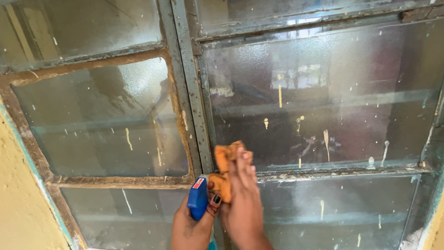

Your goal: The person sprays a cleaning solution onto a multi-pane window and wipes the surface with an orange cloth. They repeatedly spray and wipe different sections of the window, moving from the upper panes to the lower ones.

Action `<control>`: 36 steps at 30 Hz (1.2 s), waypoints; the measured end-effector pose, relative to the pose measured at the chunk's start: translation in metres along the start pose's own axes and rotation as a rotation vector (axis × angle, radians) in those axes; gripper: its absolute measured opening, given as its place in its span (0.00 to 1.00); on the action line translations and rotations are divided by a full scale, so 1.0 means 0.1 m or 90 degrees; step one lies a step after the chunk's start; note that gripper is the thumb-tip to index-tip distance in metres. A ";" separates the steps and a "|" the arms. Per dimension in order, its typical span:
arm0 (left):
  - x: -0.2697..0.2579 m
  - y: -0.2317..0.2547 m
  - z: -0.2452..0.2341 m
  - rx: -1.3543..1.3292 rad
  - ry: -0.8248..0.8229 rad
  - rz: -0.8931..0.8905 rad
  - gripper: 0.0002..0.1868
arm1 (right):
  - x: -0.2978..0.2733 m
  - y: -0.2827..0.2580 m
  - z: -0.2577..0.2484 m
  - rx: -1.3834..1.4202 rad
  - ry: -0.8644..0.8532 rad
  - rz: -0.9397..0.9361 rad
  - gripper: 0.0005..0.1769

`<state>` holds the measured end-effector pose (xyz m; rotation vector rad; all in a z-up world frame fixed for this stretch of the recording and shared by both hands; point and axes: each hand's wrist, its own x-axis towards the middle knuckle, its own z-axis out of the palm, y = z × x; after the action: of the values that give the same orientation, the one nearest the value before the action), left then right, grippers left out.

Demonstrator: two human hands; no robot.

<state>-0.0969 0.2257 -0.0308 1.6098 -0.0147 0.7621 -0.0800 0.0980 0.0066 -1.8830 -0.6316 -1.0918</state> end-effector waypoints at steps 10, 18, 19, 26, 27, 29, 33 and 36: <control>-0.01 0.09 0.10 -0.048 -0.008 0.010 0.23 | 0.08 0.00 0.05 -0.014 -0.076 -0.010 0.53; -0.04 0.28 0.11 0.000 0.004 -0.013 0.23 | 0.28 0.13 -0.20 -0.038 0.099 0.002 0.54; -0.05 0.32 0.12 -0.014 0.004 -0.012 0.24 | 0.28 0.11 -0.19 -0.039 0.088 -0.003 0.54; -0.02 0.43 0.17 -0.045 0.009 -0.009 0.23 | 0.42 0.08 -0.31 -0.027 0.002 -0.031 0.58; -0.02 0.44 0.18 -0.059 0.008 -0.016 0.23 | 0.47 0.13 -0.39 -0.028 0.053 -0.042 0.57; -0.02 0.48 0.20 -0.041 0.008 0.005 0.23 | 0.50 0.15 -0.44 -0.024 0.120 -0.052 0.54; 0.01 0.57 0.28 -0.005 0.009 0.002 0.23 | 0.49 0.11 -0.36 -0.021 0.080 -0.052 0.53; 0.04 0.58 0.32 -0.013 -0.001 0.021 0.22 | 0.51 0.13 -0.35 -0.006 0.020 -0.071 0.51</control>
<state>-0.1037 0.1864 0.0227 1.5942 -0.0507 0.7839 -0.0601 0.0619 0.0548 -1.8534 -0.7214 -1.1957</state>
